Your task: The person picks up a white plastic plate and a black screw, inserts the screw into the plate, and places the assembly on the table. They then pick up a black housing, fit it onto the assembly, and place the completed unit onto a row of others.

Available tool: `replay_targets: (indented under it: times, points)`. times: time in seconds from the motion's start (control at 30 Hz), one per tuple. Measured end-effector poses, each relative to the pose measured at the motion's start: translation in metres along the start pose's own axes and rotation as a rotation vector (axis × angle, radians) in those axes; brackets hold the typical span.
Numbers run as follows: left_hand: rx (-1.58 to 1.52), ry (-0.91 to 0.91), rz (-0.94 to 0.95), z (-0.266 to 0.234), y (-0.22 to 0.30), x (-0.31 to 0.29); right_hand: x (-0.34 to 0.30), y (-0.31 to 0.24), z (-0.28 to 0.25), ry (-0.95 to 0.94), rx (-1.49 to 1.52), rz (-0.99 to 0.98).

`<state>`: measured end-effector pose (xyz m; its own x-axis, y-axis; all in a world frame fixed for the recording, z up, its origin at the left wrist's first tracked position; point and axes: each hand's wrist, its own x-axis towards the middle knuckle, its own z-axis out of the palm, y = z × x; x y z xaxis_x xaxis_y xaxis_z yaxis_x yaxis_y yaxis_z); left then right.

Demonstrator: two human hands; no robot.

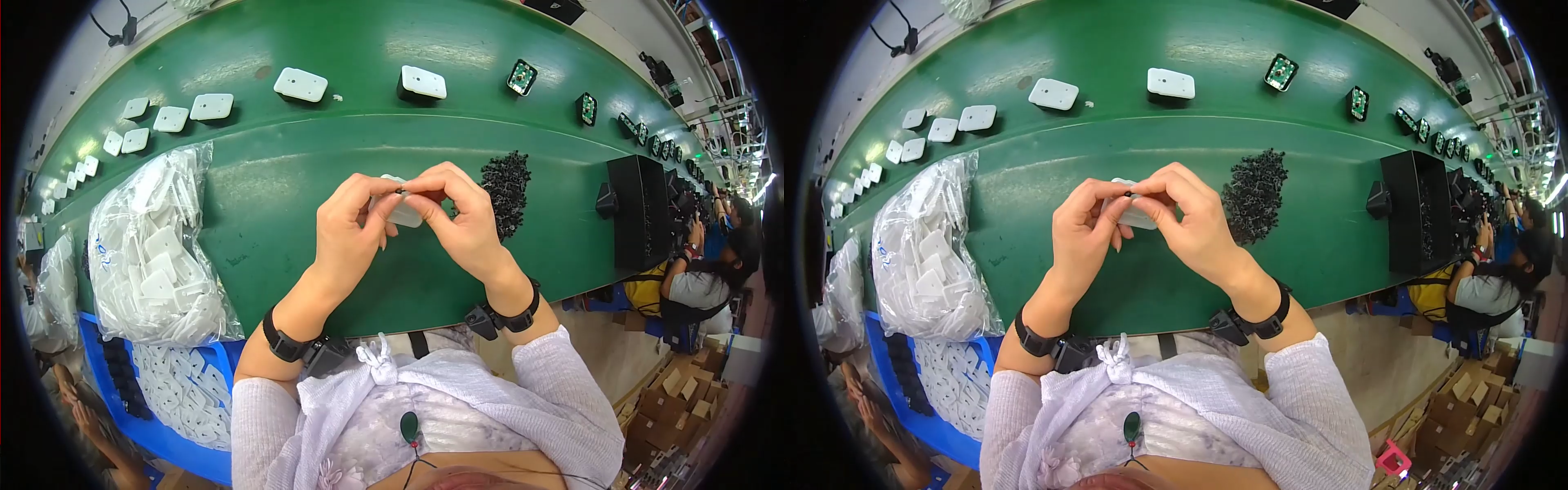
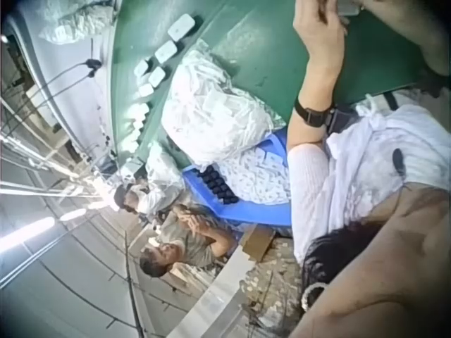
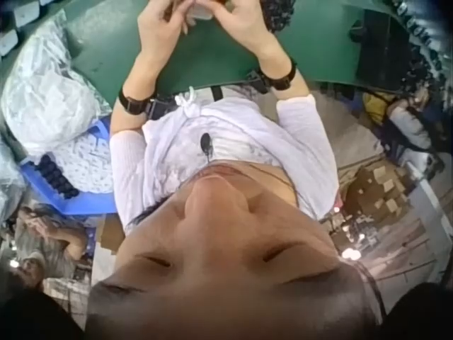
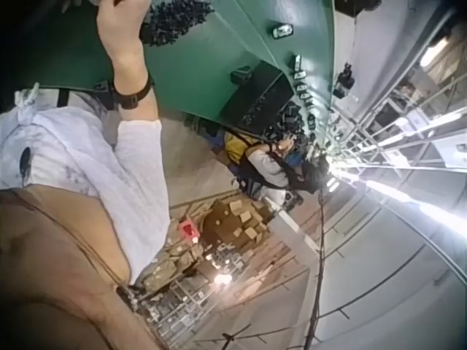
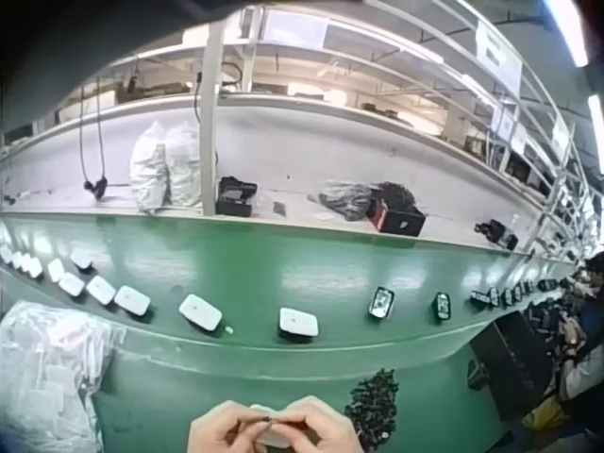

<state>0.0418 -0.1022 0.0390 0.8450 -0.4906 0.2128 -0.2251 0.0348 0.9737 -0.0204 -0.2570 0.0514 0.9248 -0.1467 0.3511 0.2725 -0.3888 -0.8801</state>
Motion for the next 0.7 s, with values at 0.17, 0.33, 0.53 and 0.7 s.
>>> replay_targets:
  times: [0.17,0.33,0.53,0.7]
  points:
    - [-0.18,-0.048,-0.143,-0.0015,-0.0014,-0.001,0.001,-0.0033,0.0003,0.048,-0.116,0.015]
    - [-0.155,-0.047,-0.11,-0.0001,-0.0032,-0.0011,0.0018,0.0039,-0.0005,0.052,-0.249,-0.179]
    - [-0.352,0.06,-0.163,0.007,0.0009,-0.0002,0.0013,-0.001,-0.0024,0.039,-0.25,-0.101]
    - [-0.44,0.005,-0.294,0.0004,-0.0051,-0.0016,0.0005,-0.0017,0.0005,0.018,-0.135,0.037]
